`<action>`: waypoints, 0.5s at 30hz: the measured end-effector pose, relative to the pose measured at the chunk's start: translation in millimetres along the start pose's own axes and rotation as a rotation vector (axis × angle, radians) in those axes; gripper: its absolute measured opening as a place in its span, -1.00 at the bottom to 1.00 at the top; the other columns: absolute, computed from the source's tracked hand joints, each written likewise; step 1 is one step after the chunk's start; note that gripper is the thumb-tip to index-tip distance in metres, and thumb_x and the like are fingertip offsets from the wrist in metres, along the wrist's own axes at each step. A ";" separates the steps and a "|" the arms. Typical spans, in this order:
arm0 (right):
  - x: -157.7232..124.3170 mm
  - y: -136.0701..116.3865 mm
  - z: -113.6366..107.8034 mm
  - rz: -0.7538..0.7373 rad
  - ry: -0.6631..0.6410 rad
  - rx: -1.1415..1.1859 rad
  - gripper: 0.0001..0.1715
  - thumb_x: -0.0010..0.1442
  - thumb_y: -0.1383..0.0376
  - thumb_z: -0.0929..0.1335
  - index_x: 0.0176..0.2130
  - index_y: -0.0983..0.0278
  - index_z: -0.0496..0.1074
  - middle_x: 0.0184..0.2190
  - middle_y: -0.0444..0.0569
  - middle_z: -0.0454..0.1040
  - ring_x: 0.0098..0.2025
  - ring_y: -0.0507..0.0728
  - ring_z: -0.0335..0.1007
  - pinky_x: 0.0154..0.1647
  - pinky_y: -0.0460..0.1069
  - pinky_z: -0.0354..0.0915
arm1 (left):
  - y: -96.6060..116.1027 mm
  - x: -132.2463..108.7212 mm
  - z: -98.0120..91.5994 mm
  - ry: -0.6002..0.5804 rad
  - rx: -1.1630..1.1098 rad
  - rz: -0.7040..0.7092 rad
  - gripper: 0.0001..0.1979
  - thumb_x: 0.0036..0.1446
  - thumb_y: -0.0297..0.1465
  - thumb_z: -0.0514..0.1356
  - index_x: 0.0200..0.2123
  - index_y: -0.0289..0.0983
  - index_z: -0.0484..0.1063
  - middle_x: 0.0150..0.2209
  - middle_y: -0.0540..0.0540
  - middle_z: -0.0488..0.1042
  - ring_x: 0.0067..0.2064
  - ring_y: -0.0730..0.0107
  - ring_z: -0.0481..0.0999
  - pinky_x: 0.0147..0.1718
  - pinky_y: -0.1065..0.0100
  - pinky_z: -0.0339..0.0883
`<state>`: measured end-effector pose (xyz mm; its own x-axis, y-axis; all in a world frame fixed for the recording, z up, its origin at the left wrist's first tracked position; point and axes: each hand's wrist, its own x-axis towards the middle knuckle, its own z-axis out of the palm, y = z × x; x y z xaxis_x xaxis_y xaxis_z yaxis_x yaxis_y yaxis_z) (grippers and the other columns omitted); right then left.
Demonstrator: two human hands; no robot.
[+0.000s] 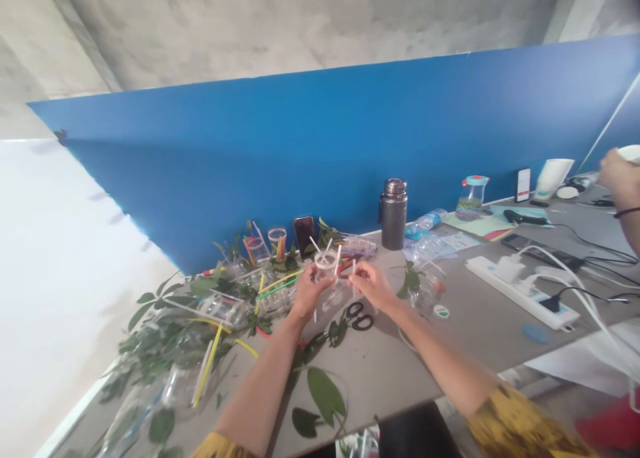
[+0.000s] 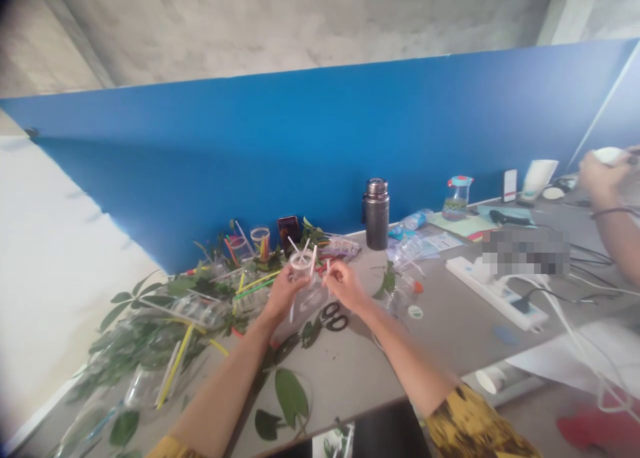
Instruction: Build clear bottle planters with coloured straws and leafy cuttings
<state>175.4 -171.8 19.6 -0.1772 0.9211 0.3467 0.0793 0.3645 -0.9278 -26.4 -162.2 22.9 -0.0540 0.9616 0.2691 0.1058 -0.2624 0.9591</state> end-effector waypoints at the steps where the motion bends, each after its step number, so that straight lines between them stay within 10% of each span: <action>1: 1.4 -2.4 0.8 0.026 0.027 0.012 -0.75 0.15 0.09 0.39 -0.37 0.20 0.34 -0.49 -0.14 0.51 -0.53 0.04 0.32 -0.47 -0.07 0.23 | 1.7 -1.3 1.8 0.000 0.030 0.038 -0.48 -0.13 -0.27 0.50 -0.08 -0.29 0.54 -0.12 -0.17 0.61 -0.09 0.15 0.54 0.00 0.18 0.34; 15: 2.1 -1.8 4.1 -0.002 0.022 -0.097 -0.70 0.01 0.06 0.43 -0.40 0.25 0.44 -0.53 -0.14 0.42 -0.46 0.07 0.28 -0.40 -0.04 0.22 | 21.7 -6.3 7.0 -0.188 0.104 0.137 -0.44 -0.22 -0.41 0.54 -0.08 -0.27 0.55 -0.05 -0.19 0.56 0.02 0.02 0.51 0.14 0.06 0.29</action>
<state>170.8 -171.0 21.4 -0.1555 0.9229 0.3523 0.1738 0.3766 -0.9099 -16.9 -173.4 41.4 0.1524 0.9180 0.3660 0.2016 -0.3915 0.8978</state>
